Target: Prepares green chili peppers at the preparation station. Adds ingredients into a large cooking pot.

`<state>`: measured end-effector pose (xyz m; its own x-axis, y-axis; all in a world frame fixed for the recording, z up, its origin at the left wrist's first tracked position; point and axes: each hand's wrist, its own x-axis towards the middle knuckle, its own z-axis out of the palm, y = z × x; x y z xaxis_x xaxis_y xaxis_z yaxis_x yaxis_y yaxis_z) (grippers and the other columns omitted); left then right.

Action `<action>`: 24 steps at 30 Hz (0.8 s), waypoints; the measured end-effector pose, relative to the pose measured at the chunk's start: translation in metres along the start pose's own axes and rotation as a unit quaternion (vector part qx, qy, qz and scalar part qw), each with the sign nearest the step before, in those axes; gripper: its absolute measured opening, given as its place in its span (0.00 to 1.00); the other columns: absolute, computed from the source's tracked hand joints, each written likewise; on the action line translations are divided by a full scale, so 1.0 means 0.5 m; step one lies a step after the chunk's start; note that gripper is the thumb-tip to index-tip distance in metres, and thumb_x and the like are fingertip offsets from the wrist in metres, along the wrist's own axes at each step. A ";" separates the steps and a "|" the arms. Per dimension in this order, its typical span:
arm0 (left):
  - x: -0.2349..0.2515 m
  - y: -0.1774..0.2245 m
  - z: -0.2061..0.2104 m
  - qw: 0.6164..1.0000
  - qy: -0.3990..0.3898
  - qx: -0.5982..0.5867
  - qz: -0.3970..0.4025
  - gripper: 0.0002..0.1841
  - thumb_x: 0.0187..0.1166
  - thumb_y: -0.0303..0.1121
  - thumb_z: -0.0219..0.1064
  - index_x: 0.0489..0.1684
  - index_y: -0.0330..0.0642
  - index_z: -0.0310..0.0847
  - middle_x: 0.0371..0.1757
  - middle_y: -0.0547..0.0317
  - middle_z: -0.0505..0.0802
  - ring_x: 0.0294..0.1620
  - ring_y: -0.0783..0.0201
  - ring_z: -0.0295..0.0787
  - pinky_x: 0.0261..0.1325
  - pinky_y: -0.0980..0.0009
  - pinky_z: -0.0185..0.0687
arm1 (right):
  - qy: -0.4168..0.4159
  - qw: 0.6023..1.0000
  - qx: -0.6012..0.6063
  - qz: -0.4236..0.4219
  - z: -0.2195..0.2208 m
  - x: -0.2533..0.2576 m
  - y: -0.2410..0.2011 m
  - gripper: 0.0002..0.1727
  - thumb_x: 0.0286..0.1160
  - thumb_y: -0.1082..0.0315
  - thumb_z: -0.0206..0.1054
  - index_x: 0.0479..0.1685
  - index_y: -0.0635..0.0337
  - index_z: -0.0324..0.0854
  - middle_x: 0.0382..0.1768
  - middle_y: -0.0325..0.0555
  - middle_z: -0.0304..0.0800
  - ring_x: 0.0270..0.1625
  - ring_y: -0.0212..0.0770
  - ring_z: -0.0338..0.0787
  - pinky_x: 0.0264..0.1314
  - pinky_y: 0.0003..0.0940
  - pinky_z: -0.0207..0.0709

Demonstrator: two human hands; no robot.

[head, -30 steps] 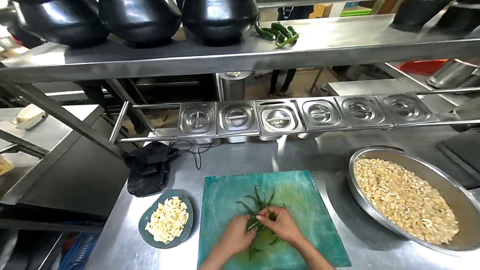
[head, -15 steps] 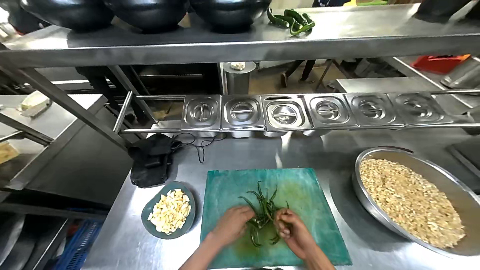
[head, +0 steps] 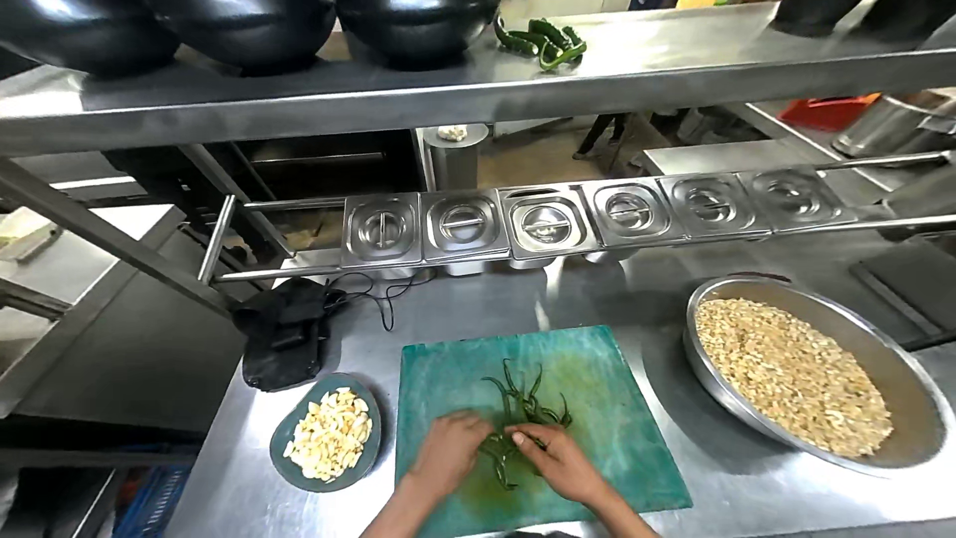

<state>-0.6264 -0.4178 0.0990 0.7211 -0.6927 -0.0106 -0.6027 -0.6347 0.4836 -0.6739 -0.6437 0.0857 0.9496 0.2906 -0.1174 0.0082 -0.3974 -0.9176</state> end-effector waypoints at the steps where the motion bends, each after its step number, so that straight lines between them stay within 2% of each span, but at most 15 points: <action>1: -0.006 0.005 0.002 1.000 0.015 0.020 0.002 0.13 0.67 0.17 0.70 0.46 0.39 0.93 0.45 0.47 0.97 0.50 0.45 0.96 0.52 0.45 0.90 | -0.021 1.000 -0.001 -0.010 -0.001 0.001 -0.004 0.23 0.92 0.60 0.54 0.61 0.68 0.88 0.55 0.58 0.95 0.59 0.41 0.93 0.69 0.40 0.81; 4: -0.021 0.014 0.012 0.997 0.036 0.065 0.017 0.10 0.65 0.18 0.71 0.40 0.39 0.93 0.40 0.49 0.97 0.46 0.47 0.96 0.47 0.48 0.91 | -0.058 0.998 -0.017 -0.006 -0.003 0.001 -0.012 0.23 0.92 0.59 0.53 0.57 0.68 0.90 0.49 0.59 0.95 0.52 0.44 0.93 0.63 0.43 0.81; 6: -0.029 0.020 0.014 0.996 0.026 0.079 0.019 0.09 0.65 0.18 0.72 0.39 0.38 0.92 0.39 0.49 0.96 0.45 0.47 0.96 0.46 0.49 0.91 | -0.074 0.996 -0.022 0.044 -0.005 0.000 -0.020 0.22 0.91 0.61 0.53 0.55 0.68 0.90 0.46 0.58 0.95 0.49 0.44 0.92 0.59 0.44 0.81; 7: -0.032 0.021 0.015 0.996 0.020 0.084 0.021 0.09 0.65 0.18 0.71 0.39 0.38 0.92 0.39 0.48 0.96 0.45 0.46 0.96 0.46 0.49 0.91 | -0.085 0.992 -0.015 0.088 -0.007 0.000 -0.026 0.21 0.90 0.62 0.52 0.56 0.66 0.90 0.45 0.54 0.94 0.45 0.40 0.90 0.56 0.41 0.80; 9: -0.035 0.022 0.019 0.993 0.035 0.104 0.042 0.07 0.64 0.18 0.72 0.35 0.39 0.92 0.36 0.50 0.96 0.43 0.48 0.96 0.42 0.51 0.91 | -0.099 0.983 0.014 0.151 -0.003 0.002 -0.026 0.20 0.88 0.63 0.51 0.54 0.63 0.88 0.35 0.42 0.84 0.32 0.31 0.77 0.41 0.32 0.72; 10: -0.036 0.023 0.022 0.990 0.048 0.116 0.056 0.07 0.63 0.19 0.73 0.33 0.40 0.92 0.34 0.52 0.96 0.40 0.50 0.96 0.39 0.53 0.91 | -0.101 0.983 0.012 0.150 0.000 0.002 -0.022 0.19 0.87 0.63 0.52 0.52 0.63 0.89 0.34 0.43 0.84 0.32 0.32 0.77 0.41 0.33 0.72; 13: -0.031 0.026 0.023 0.983 0.069 0.141 0.092 0.06 0.63 0.20 0.73 0.30 0.42 0.91 0.31 0.55 0.94 0.37 0.53 0.95 0.36 0.57 0.90 | -0.102 0.992 -0.029 0.072 0.012 0.000 -0.006 0.19 0.87 0.61 0.58 0.48 0.68 0.89 0.35 0.55 0.90 0.38 0.44 0.87 0.48 0.44 0.78; 16: -0.024 0.017 0.017 0.979 0.066 0.137 0.133 0.05 0.65 0.20 0.72 0.31 0.41 0.90 0.31 0.55 0.93 0.37 0.54 0.94 0.36 0.59 0.90 | -0.115 0.992 -0.056 -0.011 0.008 -0.005 0.003 0.18 0.88 0.63 0.58 0.46 0.71 0.87 0.35 0.60 0.90 0.41 0.50 0.89 0.53 0.48 0.79; 17: -0.022 0.012 0.014 0.977 0.069 0.128 0.154 0.06 0.65 0.20 0.72 0.31 0.42 0.90 0.31 0.56 0.93 0.37 0.54 0.94 0.37 0.60 0.90 | -0.116 0.990 -0.059 -0.050 0.004 -0.007 0.009 0.18 0.88 0.64 0.58 0.43 0.72 0.87 0.33 0.61 0.89 0.38 0.50 0.89 0.51 0.48 0.80; 19: -0.015 -0.001 0.009 0.974 0.079 0.076 0.199 0.09 0.63 0.19 0.73 0.34 0.44 0.90 0.34 0.57 0.93 0.38 0.55 0.93 0.40 0.60 0.90 | -0.120 0.986 -0.041 -0.106 -0.009 -0.013 0.015 0.18 0.88 0.64 0.58 0.40 0.72 0.86 0.29 0.57 0.86 0.34 0.45 0.86 0.45 0.42 0.79; 21: -0.007 -0.008 0.011 0.970 0.080 0.006 0.229 0.13 0.61 0.17 0.74 0.40 0.43 0.91 0.40 0.56 0.95 0.43 0.54 0.94 0.47 0.58 0.90 | -0.135 0.984 0.002 -0.115 -0.023 -0.016 0.016 0.19 0.89 0.63 0.58 0.39 0.72 0.85 0.28 0.53 0.85 0.33 0.37 0.82 0.44 0.35 0.76; 24: 0.018 -0.012 0.036 0.963 0.065 -0.064 0.252 0.12 0.66 0.16 0.70 0.42 0.40 0.90 0.44 0.52 0.95 0.48 0.52 0.93 0.54 0.56 0.88 | -0.161 0.977 0.097 -0.097 -0.040 -0.023 0.015 0.18 0.86 0.62 0.60 0.39 0.70 0.86 0.34 0.40 0.88 0.38 0.20 0.81 0.47 0.21 0.75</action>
<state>-0.6225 -0.4265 0.0802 0.3901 -0.8475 0.3600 -0.8461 -0.1756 0.5033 -0.6787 -0.6674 0.0875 0.7880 0.6154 -0.0190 0.0884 -0.1436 -0.9857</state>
